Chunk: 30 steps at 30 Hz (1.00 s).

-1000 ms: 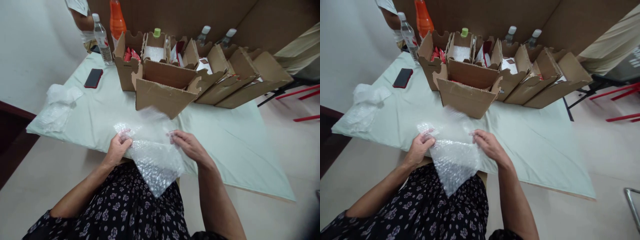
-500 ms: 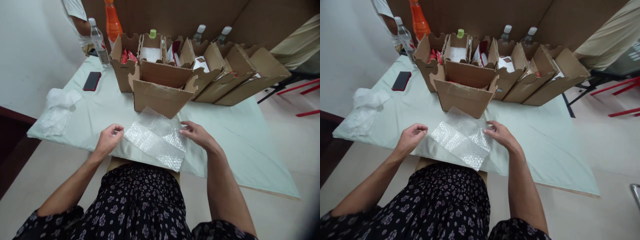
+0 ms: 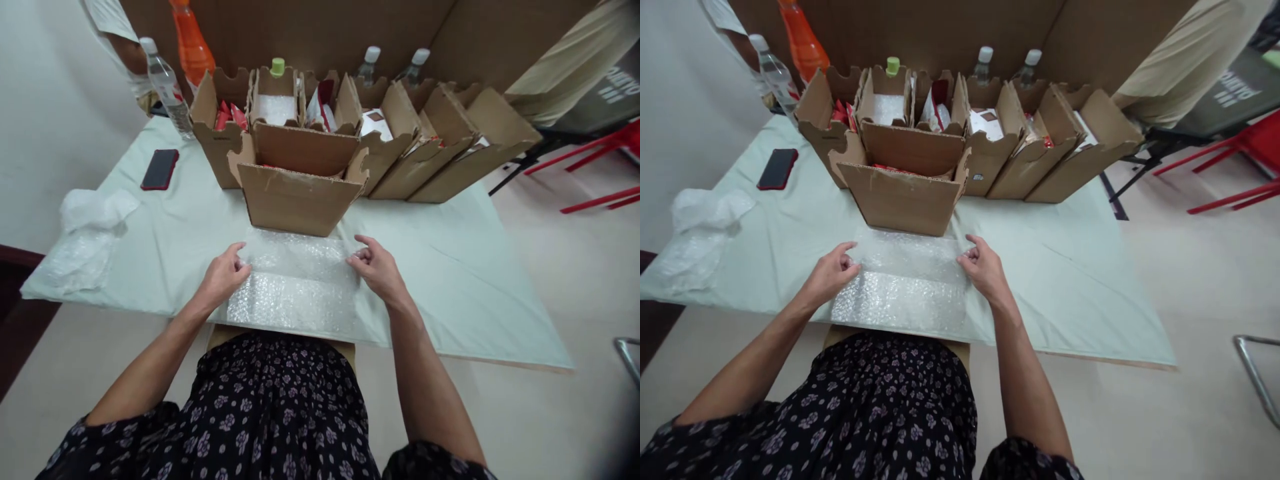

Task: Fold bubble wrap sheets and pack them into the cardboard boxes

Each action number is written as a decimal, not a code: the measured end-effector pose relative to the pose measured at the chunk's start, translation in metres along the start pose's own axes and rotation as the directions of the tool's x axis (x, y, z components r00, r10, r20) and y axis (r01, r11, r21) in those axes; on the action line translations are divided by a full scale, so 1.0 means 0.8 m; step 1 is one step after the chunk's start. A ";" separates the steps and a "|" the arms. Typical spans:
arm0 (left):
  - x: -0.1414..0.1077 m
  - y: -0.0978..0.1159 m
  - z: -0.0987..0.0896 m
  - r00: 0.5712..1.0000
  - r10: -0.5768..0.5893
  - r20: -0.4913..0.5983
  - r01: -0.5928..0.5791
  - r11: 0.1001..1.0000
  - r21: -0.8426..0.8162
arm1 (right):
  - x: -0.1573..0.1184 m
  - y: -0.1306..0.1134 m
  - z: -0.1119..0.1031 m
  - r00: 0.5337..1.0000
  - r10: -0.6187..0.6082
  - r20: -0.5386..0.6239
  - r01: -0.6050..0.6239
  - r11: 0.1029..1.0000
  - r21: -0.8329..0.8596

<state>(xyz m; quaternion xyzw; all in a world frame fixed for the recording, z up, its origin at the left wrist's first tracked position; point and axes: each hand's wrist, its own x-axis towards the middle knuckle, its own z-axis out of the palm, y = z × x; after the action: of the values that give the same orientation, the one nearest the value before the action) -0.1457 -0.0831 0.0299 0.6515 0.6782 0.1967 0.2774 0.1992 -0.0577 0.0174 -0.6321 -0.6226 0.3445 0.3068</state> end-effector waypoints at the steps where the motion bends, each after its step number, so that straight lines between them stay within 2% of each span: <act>1: -0.004 -0.006 -0.001 0.999 -0.032 -0.001 0.032 0.999 0.041 | 0.008 -0.003 0.007 1.000 -0.003 0.024 0.005 0.998 -0.064; 3: -0.007 -0.015 0.000 0.997 -0.078 -0.012 0.078 0.987 0.139 | 0.016 -0.006 0.019 1.000 0.008 0.020 -0.004 0.977 -0.213; 5: -0.008 -0.021 0.001 0.996 -0.060 -0.069 0.073 0.974 0.216 | 0.009 -0.002 0.023 0.996 -0.001 -0.086 -0.026 0.950 -0.313; 8: -0.013 -0.021 -0.004 0.972 0.096 -0.212 -0.036 0.963 0.268 | -0.024 0.008 0.008 0.959 -0.043 -0.281 -0.056 0.941 -0.335; 11: -0.016 -0.007 -0.002 0.906 0.311 -0.289 -0.234 0.934 0.271 | -0.060 -0.004 0.001 0.937 -0.141 -0.319 0.009 0.923 -0.384; 12: -0.016 0.000 0.004 0.881 0.378 -0.285 -0.309 0.915 0.260 | -0.067 -0.016 0.008 0.937 -0.195 -0.290 0.065 0.913 -0.404; 14: -0.013 0.016 0.024 0.841 0.494 -0.222 -0.451 0.866 0.217 | -0.069 -0.045 0.040 0.940 -0.296 -0.172 0.203 0.887 -0.416; 16: -0.008 0.027 0.051 0.810 0.579 -0.091 -0.562 0.811 0.163 | -0.059 -0.070 0.087 0.941 -0.339 0.010 0.315 0.863 -0.395; 18: -0.004 0.027 0.074 0.792 0.607 0.062 -0.610 0.781 0.137 | -0.045 -0.083 0.128 0.933 -0.310 0.183 0.359 0.844 -0.399; 20: 0.000 0.017 0.085 0.794 0.583 0.173 -0.607 0.778 0.163 | -0.035 -0.078 0.150 0.927 -0.267 0.264 0.363 0.817 -0.449; 23: 0.001 -0.012 0.076 0.824 0.524 0.217 -0.565 0.787 0.248 | -0.036 -0.048 0.141 0.946 -0.247 0.211 0.324 0.766 -0.555; 27: 0.001 -0.051 0.044 0.894 0.428 0.135 -0.448 0.831 0.329 | -0.058 -0.002 0.093 0.977 -0.208 0.050 0.190 0.738 -0.648; 30: -0.002 -0.062 0.026 0.944 0.329 0.039 -0.318 0.870 0.376 | -0.074 0.009 0.070 0.987 -0.142 -0.069 0.058 0.735 -0.675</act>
<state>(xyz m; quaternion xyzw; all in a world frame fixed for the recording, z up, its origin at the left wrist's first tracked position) -0.1709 -0.0904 -0.0173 0.7941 0.5882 0.1148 0.1011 0.1582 -0.1190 -0.0174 -0.6844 -0.7191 0.0430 0.1125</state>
